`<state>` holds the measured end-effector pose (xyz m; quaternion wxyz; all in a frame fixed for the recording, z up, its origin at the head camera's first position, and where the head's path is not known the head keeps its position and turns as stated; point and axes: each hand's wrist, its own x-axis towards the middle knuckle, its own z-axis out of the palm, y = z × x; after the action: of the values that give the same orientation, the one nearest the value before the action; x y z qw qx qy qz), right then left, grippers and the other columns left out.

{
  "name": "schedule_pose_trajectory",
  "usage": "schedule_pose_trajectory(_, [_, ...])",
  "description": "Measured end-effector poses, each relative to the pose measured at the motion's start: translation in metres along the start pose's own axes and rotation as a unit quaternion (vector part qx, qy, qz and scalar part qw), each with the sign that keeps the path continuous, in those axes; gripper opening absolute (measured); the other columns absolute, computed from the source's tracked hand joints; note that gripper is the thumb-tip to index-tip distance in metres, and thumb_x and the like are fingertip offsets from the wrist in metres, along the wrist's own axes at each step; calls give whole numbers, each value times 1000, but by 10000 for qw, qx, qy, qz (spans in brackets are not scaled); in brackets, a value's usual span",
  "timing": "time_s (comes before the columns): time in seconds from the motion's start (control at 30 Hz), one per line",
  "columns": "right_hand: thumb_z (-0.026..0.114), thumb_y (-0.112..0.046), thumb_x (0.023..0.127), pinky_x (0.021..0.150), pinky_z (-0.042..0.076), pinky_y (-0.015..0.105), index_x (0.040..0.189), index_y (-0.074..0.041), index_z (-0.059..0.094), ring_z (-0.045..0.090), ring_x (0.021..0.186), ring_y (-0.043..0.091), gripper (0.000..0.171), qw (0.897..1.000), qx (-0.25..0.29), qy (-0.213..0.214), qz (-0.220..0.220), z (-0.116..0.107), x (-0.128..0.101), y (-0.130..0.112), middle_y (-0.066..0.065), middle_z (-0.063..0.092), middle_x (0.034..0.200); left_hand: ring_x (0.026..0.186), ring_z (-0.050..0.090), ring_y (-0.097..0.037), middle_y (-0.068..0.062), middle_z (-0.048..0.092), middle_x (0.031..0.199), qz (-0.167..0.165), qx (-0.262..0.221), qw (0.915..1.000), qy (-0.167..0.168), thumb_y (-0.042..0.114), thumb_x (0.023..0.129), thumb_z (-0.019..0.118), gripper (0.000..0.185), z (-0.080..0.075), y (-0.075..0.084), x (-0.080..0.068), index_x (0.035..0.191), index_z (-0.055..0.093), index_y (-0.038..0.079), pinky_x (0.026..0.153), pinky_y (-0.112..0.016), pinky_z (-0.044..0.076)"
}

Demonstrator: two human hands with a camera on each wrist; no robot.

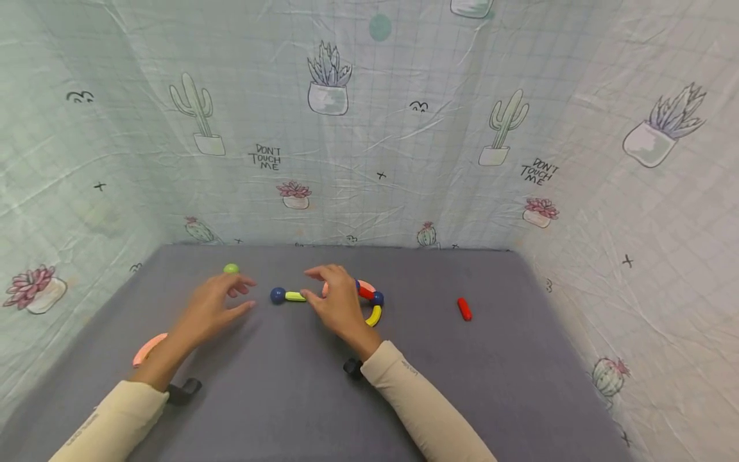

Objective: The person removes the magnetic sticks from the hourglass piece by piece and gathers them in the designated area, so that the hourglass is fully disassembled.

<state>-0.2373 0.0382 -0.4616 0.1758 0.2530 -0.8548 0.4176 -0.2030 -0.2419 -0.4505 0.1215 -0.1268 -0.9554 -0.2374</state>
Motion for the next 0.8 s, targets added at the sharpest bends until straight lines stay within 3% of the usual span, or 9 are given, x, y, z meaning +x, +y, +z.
schedule_pose_trajectory(0.23, [85,-19,93,97,59,39,129,-10,74,72,112,22,39,9978,11,-652,113,27,5,-1,7,76,124,99,66,-30,-12,72,115,5,-101,9998,-171,22,90,87,40,24,5,18,126,72,11,84,-50,56])
schedule_pose_trajectory(0.43, [83,-21,94,101,58,37,133,-12,73,71,116,21,40,9915,-364,-1141,506,44,12,2,5,76,127,99,65,-30,-15,73,118,61,-107,9994,-324,20,91,86,38,40,3,33,125,73,11,85,-51,54])
schedule_pose_trajectory(0.8, [82,-14,94,99,57,37,128,-10,76,72,111,23,35,9833,-857,-1522,505,56,20,2,8,77,123,99,65,-32,-15,71,114,121,-104,9975,-683,19,90,86,36,55,-2,44,123,75,11,88,-51,52])
